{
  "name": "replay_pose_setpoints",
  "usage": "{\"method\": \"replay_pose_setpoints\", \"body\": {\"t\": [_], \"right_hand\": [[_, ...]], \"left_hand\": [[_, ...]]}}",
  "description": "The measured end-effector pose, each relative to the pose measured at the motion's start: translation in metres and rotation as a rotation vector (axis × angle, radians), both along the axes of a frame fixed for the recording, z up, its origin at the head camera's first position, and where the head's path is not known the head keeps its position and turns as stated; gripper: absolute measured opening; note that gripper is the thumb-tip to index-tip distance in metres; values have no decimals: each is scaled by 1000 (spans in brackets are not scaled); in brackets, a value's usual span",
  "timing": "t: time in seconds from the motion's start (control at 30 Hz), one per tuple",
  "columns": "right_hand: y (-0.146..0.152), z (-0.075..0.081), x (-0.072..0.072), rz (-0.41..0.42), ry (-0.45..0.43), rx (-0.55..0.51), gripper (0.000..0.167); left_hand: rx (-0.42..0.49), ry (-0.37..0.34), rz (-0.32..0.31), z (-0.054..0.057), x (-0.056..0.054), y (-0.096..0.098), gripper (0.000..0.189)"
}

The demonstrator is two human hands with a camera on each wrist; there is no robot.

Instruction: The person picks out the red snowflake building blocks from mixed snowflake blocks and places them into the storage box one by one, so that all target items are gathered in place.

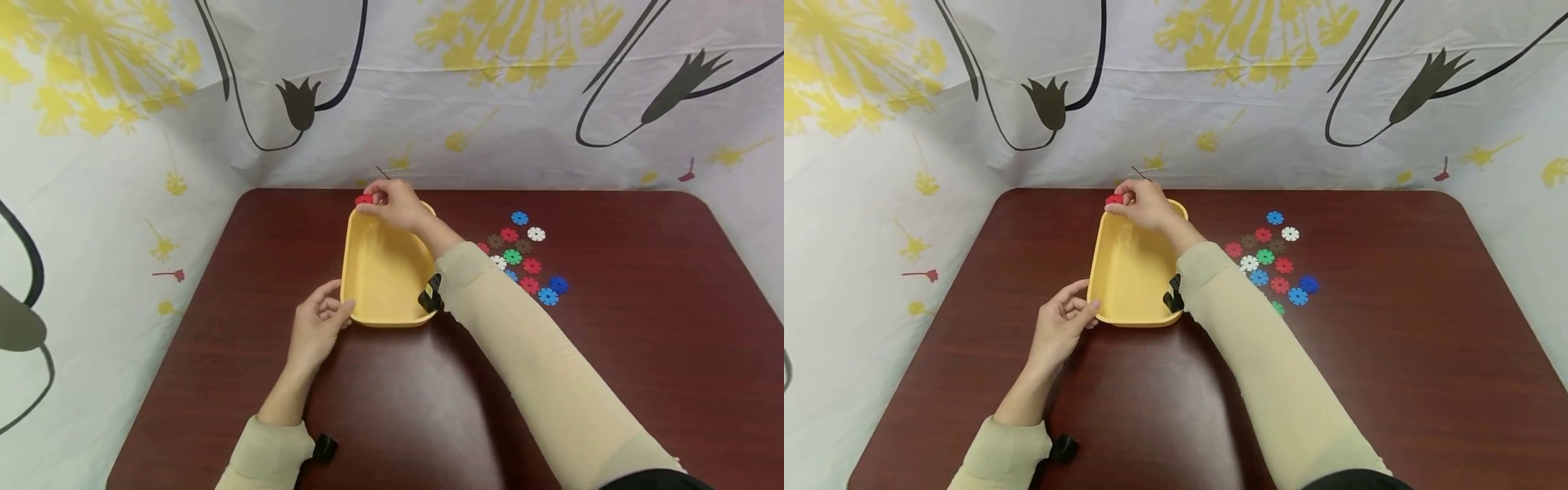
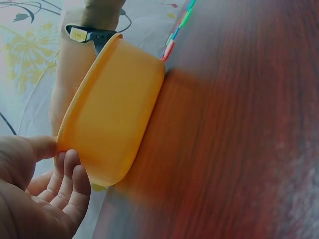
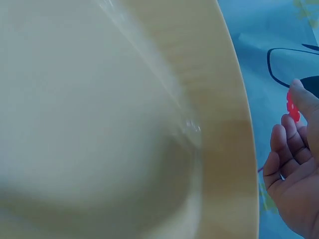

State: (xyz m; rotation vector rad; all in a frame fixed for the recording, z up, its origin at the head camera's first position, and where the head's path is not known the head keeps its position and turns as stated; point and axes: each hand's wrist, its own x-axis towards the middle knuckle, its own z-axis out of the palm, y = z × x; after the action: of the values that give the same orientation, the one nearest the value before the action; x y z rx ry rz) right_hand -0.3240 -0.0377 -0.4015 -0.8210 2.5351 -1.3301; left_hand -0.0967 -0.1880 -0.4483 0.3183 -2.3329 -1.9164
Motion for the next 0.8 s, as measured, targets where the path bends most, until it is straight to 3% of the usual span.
{"method": "replay_pose_setpoints", "body": {"t": [0.3, 0.47, 0.8], "right_hand": [[-4, -10, -2, 49, -50, 94, 31], [-3, -18, -4, 83, -29, 195, 33], [-2, -24, -5, 124, 53, 289, 26]], "left_hand": [[37, 1, 25, 4, 1, 3, 45], [47, -19, 39, 3, 0, 4, 45], [41, -37, 58, 4, -1, 6, 45]]}}
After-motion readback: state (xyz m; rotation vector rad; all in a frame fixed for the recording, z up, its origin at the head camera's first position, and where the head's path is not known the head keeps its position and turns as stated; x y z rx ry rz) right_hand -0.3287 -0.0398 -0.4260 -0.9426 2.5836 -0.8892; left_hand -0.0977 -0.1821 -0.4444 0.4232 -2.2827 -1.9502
